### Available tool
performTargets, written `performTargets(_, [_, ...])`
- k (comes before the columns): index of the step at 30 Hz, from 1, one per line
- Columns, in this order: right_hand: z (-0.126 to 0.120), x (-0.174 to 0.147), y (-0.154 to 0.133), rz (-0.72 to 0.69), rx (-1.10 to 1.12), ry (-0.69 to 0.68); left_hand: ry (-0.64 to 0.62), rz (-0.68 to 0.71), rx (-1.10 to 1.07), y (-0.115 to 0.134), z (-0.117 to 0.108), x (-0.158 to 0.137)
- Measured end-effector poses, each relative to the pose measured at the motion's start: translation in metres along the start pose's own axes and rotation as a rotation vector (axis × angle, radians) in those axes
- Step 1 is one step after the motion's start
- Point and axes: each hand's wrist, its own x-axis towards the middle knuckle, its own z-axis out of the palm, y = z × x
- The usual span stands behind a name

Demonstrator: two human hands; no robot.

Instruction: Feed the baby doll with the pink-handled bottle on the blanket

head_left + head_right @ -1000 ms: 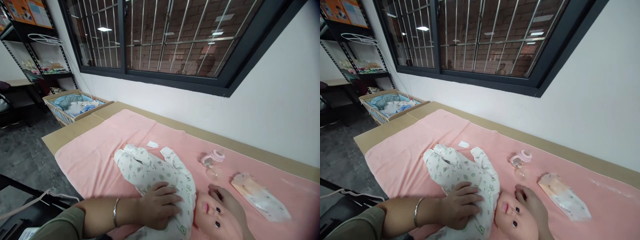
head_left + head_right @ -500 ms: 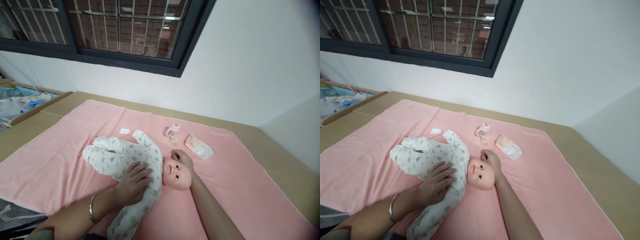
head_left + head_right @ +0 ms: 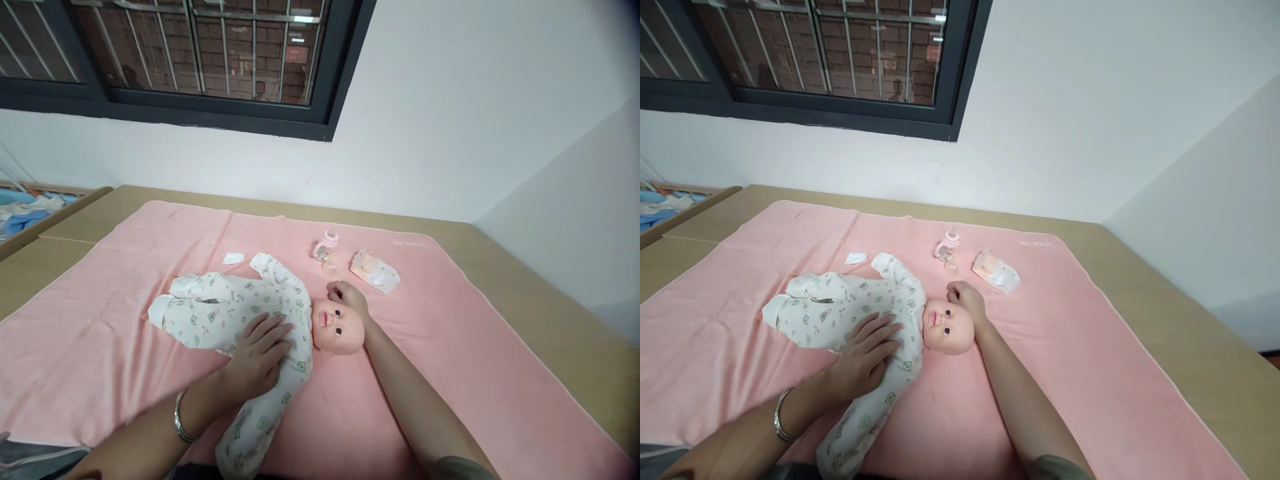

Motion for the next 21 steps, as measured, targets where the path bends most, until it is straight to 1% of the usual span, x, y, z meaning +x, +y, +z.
performTargets(10, [0.0005, -0.0009, 0.0024, -0.035, 0.033, 0.009, 0.007, -0.01, 0.005, -0.0001, -0.0001, -0.0003])
performTargets(16, [-0.0013, -0.0001, -0.0003, -0.023, 0.015, -0.002, 0.021, -0.006, 0.007, 0.0006, -0.0007, 0.0014])
performTargets(21, [-0.0022, -0.0011, -0.0028, -0.027, 0.008, -0.008, 0.007, -0.009, -0.003, 0.0002, -0.0007, 0.0004])
